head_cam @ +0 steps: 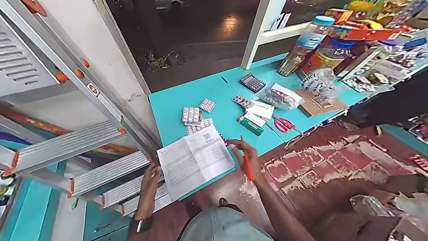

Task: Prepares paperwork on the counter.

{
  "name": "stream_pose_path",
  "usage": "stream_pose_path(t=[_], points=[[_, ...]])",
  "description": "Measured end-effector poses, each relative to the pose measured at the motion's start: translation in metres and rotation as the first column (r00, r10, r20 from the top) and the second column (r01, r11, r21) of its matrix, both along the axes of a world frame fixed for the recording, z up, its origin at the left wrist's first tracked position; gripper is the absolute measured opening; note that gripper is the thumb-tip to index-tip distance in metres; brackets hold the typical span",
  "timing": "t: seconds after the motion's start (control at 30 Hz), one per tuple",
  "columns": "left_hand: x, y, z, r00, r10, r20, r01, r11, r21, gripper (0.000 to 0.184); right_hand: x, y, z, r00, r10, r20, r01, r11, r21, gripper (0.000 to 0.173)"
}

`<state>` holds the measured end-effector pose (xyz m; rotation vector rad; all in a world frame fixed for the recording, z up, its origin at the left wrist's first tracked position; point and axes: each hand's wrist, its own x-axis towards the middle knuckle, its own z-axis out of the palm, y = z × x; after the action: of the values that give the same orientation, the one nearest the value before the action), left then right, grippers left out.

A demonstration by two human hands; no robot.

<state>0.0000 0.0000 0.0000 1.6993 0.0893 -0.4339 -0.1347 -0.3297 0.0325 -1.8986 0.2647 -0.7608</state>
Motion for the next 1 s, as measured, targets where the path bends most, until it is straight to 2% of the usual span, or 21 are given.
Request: stream_pose_path(t=[0.07,0.1,0.2,0.23,0.3,0.37,0.43,0.47,0.5,0.57,0.6,0.67,0.7,0.73,0.77,0.8,0.83,0.87,0.9,0.93,1.0], points=[[0.003,-0.012,-0.019,0.99,0.051,-0.133,-0.052,0.999,-0.005,0.056,0.016,0.021,-0.031,0.992,0.086,-0.092,-0.098,0.985,-0.139,0.039],[0.005,-0.016,-0.022,0.99,0.059,-0.13,-0.06,0.998,-0.001,0.052,0.021,0.031,-0.04,0.982,0.128,-0.142,-0.159,0.959,-0.234,0.044],[0.009,-0.023,-0.018,0.991,0.082,0.103,-0.079,0.996,-0.029,0.03,0.029,0.053,-0.058,0.937,0.165,-0.308,-0.303,0.821,-0.484,0.05],[0.009,-0.024,-0.014,0.982,0.076,0.175,-0.062,0.995,-0.082,0.031,0.029,0.057,-0.063,0.916,0.151,-0.371,-0.339,0.786,-0.517,0.051],[0.006,-0.029,-0.003,0.961,0.009,0.275,0.034,0.988,-0.151,0.053,0.029,0.06,-0.071,0.901,0.106,-0.42,-0.351,0.747,-0.564,0.051],[-0.003,-0.036,0.001,0.904,-0.071,0.423,0.109,0.992,-0.067,0.064,0.027,0.059,-0.072,0.929,0.099,-0.356,-0.295,0.78,-0.551,0.053],[-0.018,-0.04,0.008,0.765,-0.067,0.641,0.125,0.991,-0.045,0.049,0.02,0.054,-0.064,0.992,0.061,-0.106,-0.1,0.901,-0.422,0.061],[-0.024,-0.041,0.015,0.686,-0.048,0.726,0.179,0.978,-0.105,0.037,0.015,0.047,-0.054,0.999,-0.021,0.036,0.031,0.95,-0.31,0.072],[-0.029,-0.04,0.023,0.642,-0.075,0.763,0.311,0.935,-0.17,0.027,0.007,0.035,-0.041,0.987,-0.088,0.137,0.113,0.976,-0.186,0.083],[-0.044,-0.039,0.037,0.663,-0.146,0.734,0.532,0.782,-0.324,0.025,-0.018,0.0,-0.02,0.976,-0.102,0.195,0.091,0.994,0.064,0.094],[-0.054,-0.04,0.042,0.689,-0.201,0.697,0.595,0.706,-0.384,0.024,-0.034,-0.018,-0.016,0.979,-0.048,0.196,0.01,0.982,0.19,0.087],[-0.069,-0.046,0.046,0.698,-0.368,0.615,0.695,0.553,-0.459,0.023,-0.072,-0.043,-0.014,0.976,0.017,0.219,-0.091,0.939,0.332,0.051],[-0.07,-0.051,0.044,0.672,-0.46,0.581,0.74,0.46,-0.491,0.026,-0.093,-0.048,-0.005,0.985,-0.01,0.175,-0.059,0.921,0.384,0.027],[-0.066,-0.057,0.041,0.638,-0.535,0.554,0.769,0.401,-0.497,0.036,-0.112,-0.048,0.013,0.994,-0.06,0.096,0.014,0.907,0.421,0.019],[-0.059,-0.063,0.037,0.609,-0.576,0.545,0.792,0.405,-0.457,0.056,-0.129,-0.053,0.016,0.989,-0.086,0.118,0.034,0.92,0.39,0.019],[-0.048,-0.072,0.03,0.579,-0.57,0.583,0.808,0.499,-0.314,0.07,-0.141,-0.058,0.017,0.974,-0.148,0.171,0.086,0.942,0.325,0.018],[-0.035,-0.083,0.021,0.506,-0.569,0.648,0.773,0.632,-0.048,0.071,-0.15,-0.065,0.015,0.954,-0.192,0.229,0.127,0.955,0.269,0.019],[-0.02,-0.098,0.01,0.384,-0.615,0.689,0.638,0.716,0.283,0.06,-0.158,-0.07,0.014,0.939,-0.21,0.272,0.145,0.96,0.241,0.022],[-0.006,-0.115,-0.002,0.261,-0.694,0.671,0.465,0.699,0.543,0.052,-0.163,-0.073,0.013,0.934,-0.214,0.287,0.151,0.962,0.227,0.023],[0.005,-0.133,-0.01,0.161,-0.78,0.605,0.341,0.619,0.707,0.05,-0.166,-0.074,0.014,0.933,-0.219,0.285,0.155,0.96,0.231,0.022],[0.016,-0.165,-0.018,0.031,-0.899,0.436,0.261,0.429,0.865,0.057,-0.168,-0.07,0.017,0.939,-0.228,0.257,0.162,0.954,0.253,0.019]])
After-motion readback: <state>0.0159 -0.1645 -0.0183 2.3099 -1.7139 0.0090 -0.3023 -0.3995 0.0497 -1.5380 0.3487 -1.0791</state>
